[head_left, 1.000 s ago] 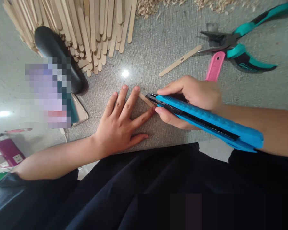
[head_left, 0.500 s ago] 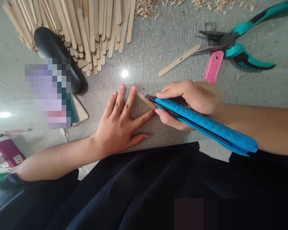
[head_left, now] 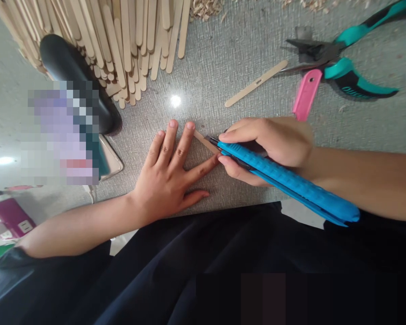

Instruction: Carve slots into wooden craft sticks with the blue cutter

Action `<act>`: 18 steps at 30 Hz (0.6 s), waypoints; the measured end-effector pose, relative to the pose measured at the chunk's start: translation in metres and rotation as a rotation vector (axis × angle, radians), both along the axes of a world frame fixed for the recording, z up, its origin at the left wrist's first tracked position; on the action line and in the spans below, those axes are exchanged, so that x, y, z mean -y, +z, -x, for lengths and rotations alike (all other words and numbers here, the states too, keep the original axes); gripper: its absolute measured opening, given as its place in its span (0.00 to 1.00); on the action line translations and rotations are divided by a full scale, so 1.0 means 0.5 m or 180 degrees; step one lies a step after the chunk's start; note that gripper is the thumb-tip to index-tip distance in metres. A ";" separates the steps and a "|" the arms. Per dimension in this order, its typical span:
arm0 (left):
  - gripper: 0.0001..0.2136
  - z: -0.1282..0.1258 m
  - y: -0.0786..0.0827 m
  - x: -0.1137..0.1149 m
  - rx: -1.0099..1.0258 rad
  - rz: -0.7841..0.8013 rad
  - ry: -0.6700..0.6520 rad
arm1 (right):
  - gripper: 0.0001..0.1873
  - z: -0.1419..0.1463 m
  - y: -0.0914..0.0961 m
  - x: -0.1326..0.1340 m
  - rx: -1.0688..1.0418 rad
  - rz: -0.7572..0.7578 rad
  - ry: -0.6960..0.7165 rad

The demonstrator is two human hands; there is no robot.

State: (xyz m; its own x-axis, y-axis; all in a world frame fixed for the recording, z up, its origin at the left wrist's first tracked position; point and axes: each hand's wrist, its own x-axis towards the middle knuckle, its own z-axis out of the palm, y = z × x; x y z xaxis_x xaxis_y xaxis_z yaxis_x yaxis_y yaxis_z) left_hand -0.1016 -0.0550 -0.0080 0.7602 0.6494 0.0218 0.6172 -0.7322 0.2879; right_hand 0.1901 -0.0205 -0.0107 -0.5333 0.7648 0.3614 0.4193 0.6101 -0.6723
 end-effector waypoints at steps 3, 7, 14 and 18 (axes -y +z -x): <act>0.54 0.000 -0.002 0.001 0.0049 -0.0012 -0.0008 | 0.19 0.000 0.000 0.002 0.0116 0.0103 -0.0037; 0.54 0.001 0.004 -0.002 0.0044 0.0053 -0.0028 | 0.17 0.004 0.004 0.002 0.0050 0.0146 -0.0001; 0.54 0.001 0.010 -0.006 -0.0069 0.0084 -0.0114 | 0.16 0.000 -0.002 0.002 0.0123 0.0282 -0.0016; 0.54 -0.001 0.010 -0.005 -0.0096 0.0016 -0.0101 | 0.16 -0.001 -0.002 0.004 0.0221 0.0192 -0.0003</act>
State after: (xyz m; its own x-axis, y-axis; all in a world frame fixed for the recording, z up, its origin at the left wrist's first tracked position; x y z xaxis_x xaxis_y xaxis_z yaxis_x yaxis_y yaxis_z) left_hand -0.1012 -0.0527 -0.0030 0.7807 0.6249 -0.0047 0.6021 -0.7501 0.2734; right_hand 0.1905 -0.0223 -0.0116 -0.5546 0.7846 0.2771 0.4667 0.5690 -0.6771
